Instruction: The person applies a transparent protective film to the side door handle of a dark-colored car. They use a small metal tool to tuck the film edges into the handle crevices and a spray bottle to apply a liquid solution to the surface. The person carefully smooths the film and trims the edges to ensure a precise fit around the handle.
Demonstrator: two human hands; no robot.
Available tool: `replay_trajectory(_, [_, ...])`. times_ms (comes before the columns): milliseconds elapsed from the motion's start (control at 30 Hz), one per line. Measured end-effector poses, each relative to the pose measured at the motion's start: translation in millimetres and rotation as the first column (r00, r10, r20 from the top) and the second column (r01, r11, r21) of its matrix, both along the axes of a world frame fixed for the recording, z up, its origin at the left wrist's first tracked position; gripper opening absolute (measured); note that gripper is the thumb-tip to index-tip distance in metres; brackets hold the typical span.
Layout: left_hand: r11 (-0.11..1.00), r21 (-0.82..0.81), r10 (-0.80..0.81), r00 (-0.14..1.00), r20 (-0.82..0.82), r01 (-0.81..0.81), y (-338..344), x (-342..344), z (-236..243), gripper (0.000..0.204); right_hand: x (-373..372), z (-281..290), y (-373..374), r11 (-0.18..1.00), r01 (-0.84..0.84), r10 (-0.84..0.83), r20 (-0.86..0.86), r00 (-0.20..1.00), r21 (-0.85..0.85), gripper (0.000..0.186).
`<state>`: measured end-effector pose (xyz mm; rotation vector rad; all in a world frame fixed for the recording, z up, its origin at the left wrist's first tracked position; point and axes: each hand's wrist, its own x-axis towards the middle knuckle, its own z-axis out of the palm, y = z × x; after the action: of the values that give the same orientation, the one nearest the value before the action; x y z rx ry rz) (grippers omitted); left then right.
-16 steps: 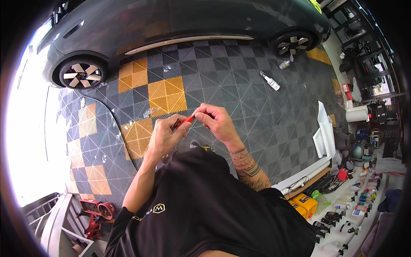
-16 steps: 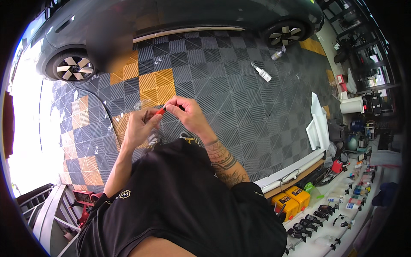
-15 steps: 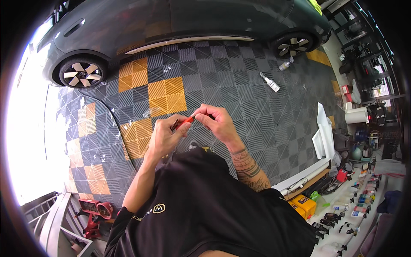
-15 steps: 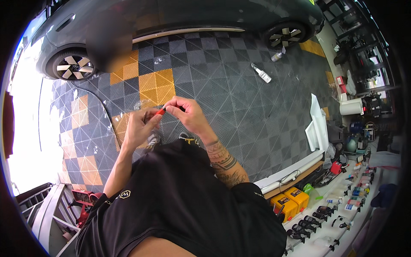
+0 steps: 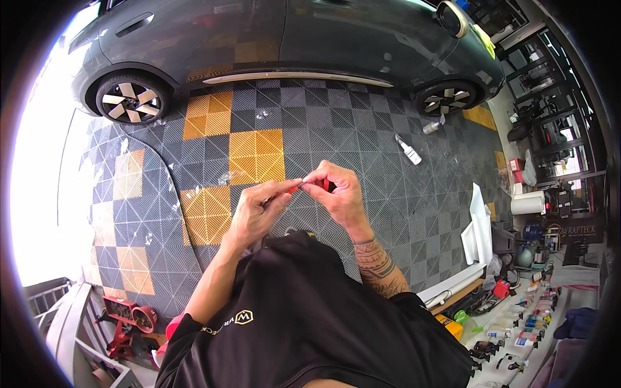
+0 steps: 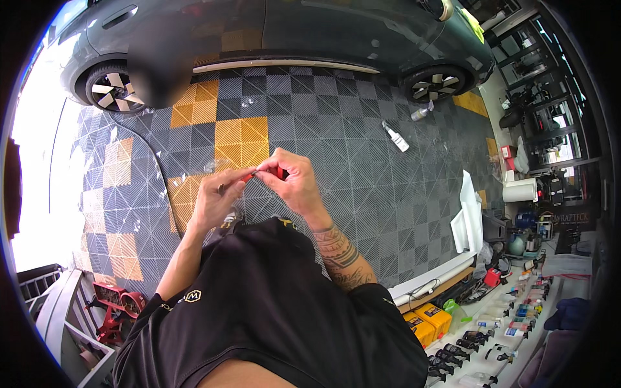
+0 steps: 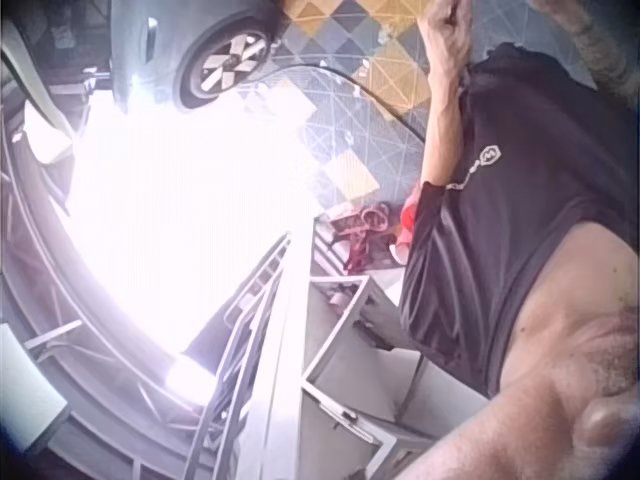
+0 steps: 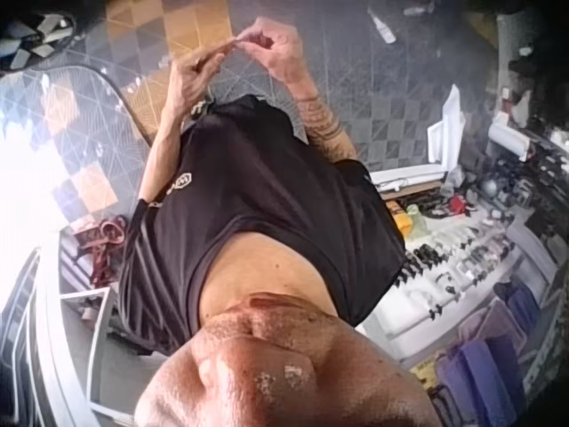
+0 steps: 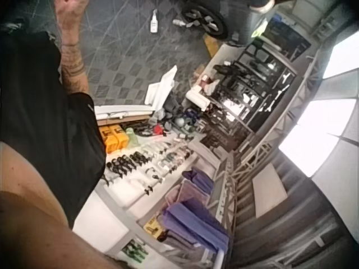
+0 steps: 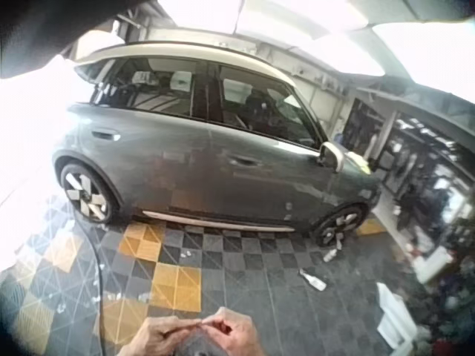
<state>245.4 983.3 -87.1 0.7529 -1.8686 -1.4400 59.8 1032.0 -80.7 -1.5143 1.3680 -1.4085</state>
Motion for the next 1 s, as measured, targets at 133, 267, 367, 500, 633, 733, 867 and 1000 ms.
replay_trajectory(133, [0.996,-0.080,-0.042,0.999,-0.004,0.042,-26,25,3,0.024,18,6,-21,0.999,-0.052,0.052,0.008,0.999,0.000,0.009])
replay_trajectory(267, [0.998,-0.008,-0.066,0.998,0.001,0.066,-51,49,9,0.023,39,16,-45,0.996,-0.083,0.083,0.009,0.997,0.043,0.009])
replay_trajectory(367, [0.997,-0.040,-0.065,0.997,-0.043,0.063,-69,67,4,0.024,53,21,-67,0.986,-0.149,0.151,-0.029,0.988,0.070,0.010])
replay_trajectory(500, [0.998,0.013,-0.059,0.989,-0.136,0.061,-91,92,-13,0.025,78,25,-94,0.972,-0.226,0.228,-0.025,0.973,0.067,0.014])
replay_trajectory(633, [0.993,0.104,-0.052,0.992,-0.119,0.064,-109,116,-9,0.025,103,32,-118,0.963,-0.258,0.262,-0.047,0.964,0.081,0.016])
replay_trajectory(733, [0.990,0.130,-0.030,0.982,-0.188,0.055,-120,130,-11,0.024,116,39,-131,0.956,-0.274,0.285,-0.099,0.954,0.104,0.017])
replay_trajectory(867, [0.997,0.051,-0.041,0.966,-0.254,0.056,-132,142,-8,0.024,132,46,-145,0.944,-0.285,0.300,-0.078,0.951,0.167,0.018])
replay_trajectory(1000, [0.999,-0.009,-0.051,0.960,-0.275,0.050,-140,144,-8,0.023,132,45,-159,0.924,-0.349,0.363,-0.068,0.929,0.154,0.017])
